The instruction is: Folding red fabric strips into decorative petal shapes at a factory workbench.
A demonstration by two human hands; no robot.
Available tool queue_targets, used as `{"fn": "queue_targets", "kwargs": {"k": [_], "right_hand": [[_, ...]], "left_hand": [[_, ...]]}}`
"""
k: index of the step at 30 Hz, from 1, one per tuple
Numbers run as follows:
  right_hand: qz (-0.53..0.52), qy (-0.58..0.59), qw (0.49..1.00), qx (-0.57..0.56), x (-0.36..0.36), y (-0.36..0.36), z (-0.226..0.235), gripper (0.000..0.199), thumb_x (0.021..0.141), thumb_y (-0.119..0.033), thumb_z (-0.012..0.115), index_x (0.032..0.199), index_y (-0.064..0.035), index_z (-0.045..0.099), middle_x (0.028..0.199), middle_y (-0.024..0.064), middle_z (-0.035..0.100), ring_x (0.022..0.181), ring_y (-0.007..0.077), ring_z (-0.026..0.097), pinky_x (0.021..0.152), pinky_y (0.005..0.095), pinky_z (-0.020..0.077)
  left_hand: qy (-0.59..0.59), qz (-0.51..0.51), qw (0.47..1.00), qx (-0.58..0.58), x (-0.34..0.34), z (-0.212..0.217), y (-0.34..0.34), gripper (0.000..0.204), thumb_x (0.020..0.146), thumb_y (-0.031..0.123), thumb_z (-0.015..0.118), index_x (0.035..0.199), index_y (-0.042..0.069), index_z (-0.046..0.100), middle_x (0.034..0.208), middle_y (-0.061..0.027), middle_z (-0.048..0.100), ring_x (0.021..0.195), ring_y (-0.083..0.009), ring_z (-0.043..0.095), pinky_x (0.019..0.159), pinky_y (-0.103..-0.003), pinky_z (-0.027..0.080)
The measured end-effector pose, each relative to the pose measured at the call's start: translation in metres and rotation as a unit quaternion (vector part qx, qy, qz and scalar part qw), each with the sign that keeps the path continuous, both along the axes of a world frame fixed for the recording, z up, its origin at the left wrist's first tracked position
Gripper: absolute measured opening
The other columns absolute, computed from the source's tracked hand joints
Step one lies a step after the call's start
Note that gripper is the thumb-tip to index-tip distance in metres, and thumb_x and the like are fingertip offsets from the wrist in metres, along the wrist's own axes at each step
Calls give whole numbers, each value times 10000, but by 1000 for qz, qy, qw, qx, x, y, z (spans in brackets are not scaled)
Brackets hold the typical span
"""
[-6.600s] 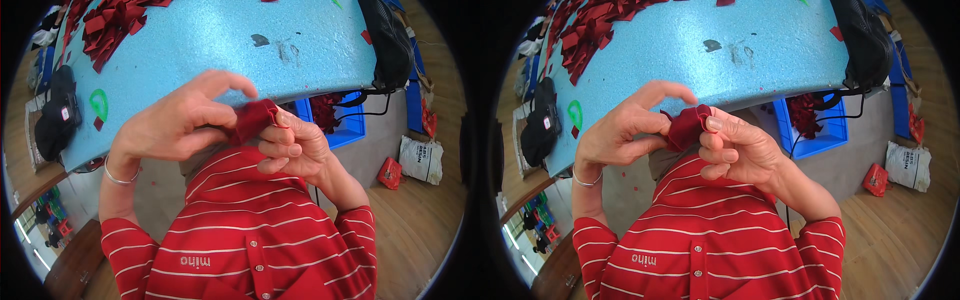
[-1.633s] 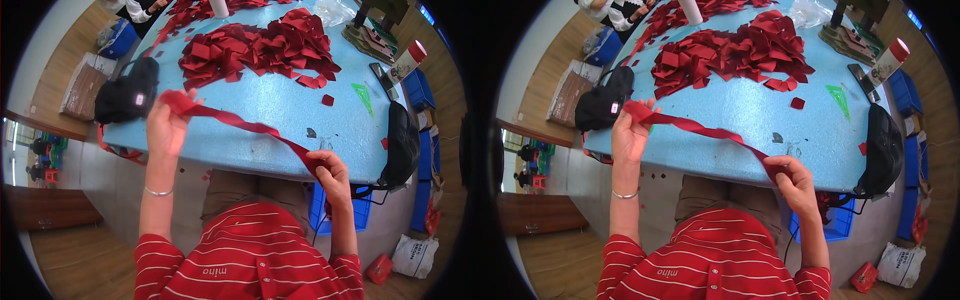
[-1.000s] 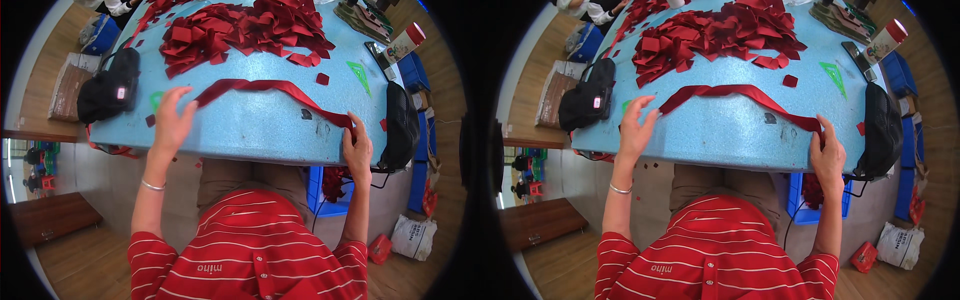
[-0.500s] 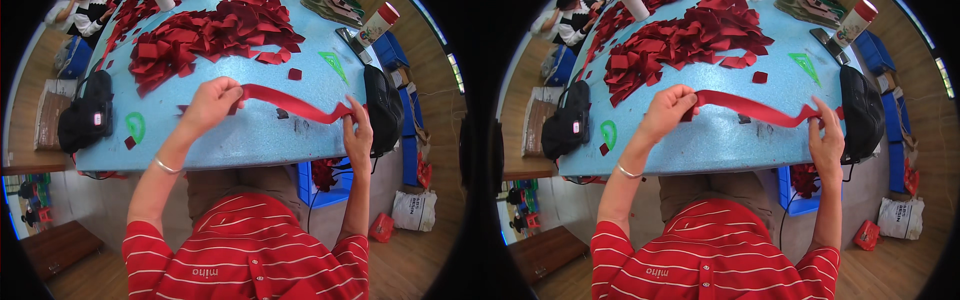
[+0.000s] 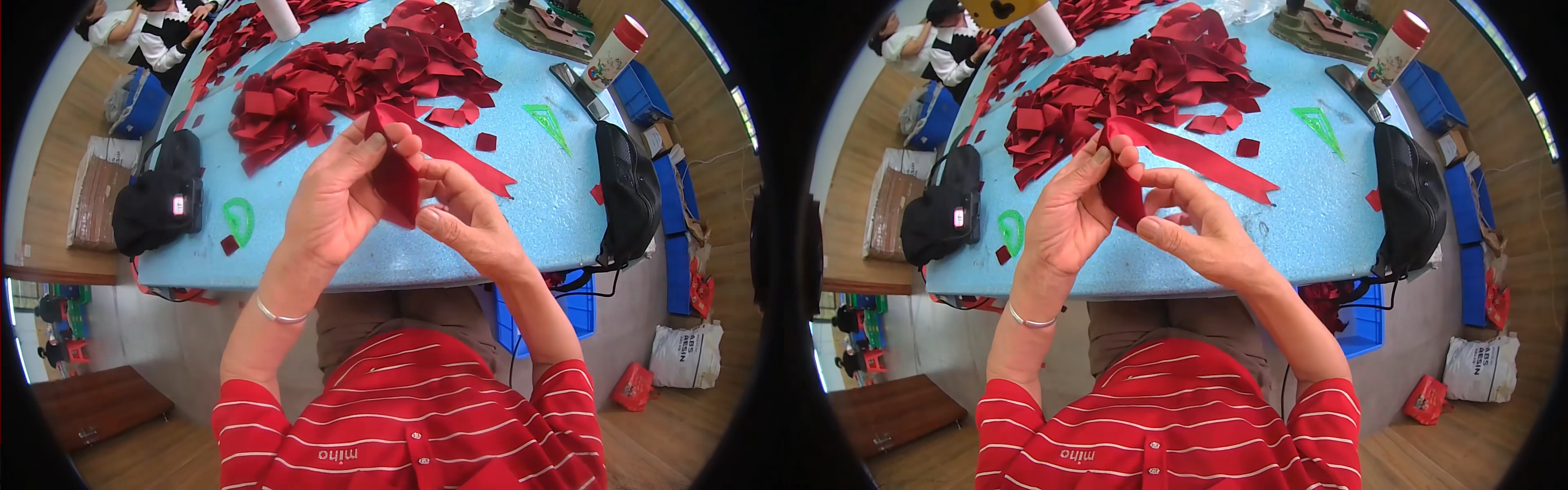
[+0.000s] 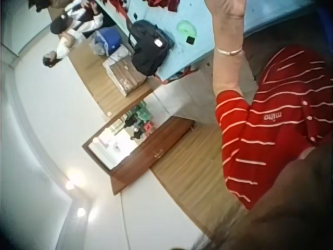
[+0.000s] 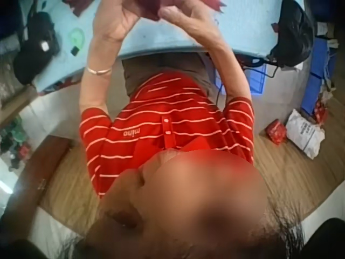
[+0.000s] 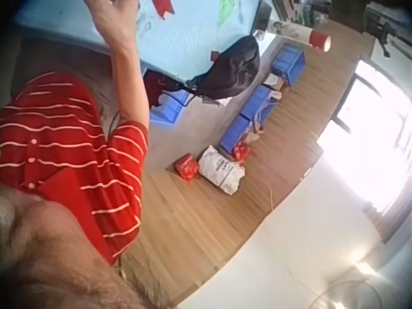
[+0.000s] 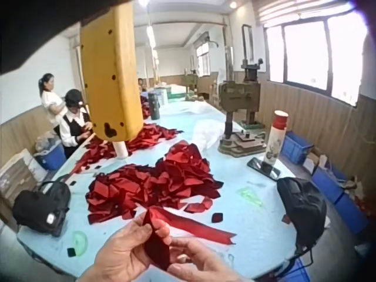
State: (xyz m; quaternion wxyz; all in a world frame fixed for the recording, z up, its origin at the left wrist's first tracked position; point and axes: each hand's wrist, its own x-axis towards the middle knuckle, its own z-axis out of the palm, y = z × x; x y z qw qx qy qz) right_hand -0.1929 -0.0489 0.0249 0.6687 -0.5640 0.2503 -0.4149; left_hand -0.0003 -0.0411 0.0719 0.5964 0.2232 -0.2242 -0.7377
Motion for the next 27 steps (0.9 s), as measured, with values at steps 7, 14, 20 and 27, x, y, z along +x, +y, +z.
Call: {"fn": "queue_targets", "kwargs": {"k": [7, 14, 20, 27], "right_hand": [[34, 59, 996, -49, 4, -9, 7, 496, 920, -248, 755, 1340, -92, 541, 1233, 13, 592, 1131, 131, 559, 1005, 369, 427], [88, 31, 995, 45, 4, -9, 6, 290, 952, -223, 739, 1141, -50, 603, 1001, 2, 644, 906, 91, 598, 839, 284, 494], [64, -44, 986, 147, 5, -4, -2, 237, 969, -238, 719, 1060, -41, 622, 889, -2, 670, 758, 60, 599, 679, 248, 511], [34, -72, 986, 144, 20, 4, 10, 305, 960, -144, 713, 1204, 2, 602, 1008, 61, 725, 884, 106, 673, 736, 254, 546]], "left_hand": [[-4, 22, 1000, 0, 17, -13, 14, 183, 1024, 98, 592, 1176, -1, 582, 1076, -107, 664, 1011, -209, 662, 957, -334, 544], [-44, 79, 996, 12, 17, -11, 19, 210, 1017, 85, 600, 1200, -7, 555, 1051, -99, 665, 981, -207, 677, 885, -348, 566], [-586, 130, 792, -115, 31, -28, 30, 421, 937, 0, 624, 1342, 3, 507, 1175, -89, 651, 1085, -182, 639, 965, -300, 504], [-508, 63, 814, -273, 16, -33, 39, 637, 846, -142, 545, 1458, 20, 471, 1356, -94, 594, 1230, -195, 582, 1061, -331, 440]]}}
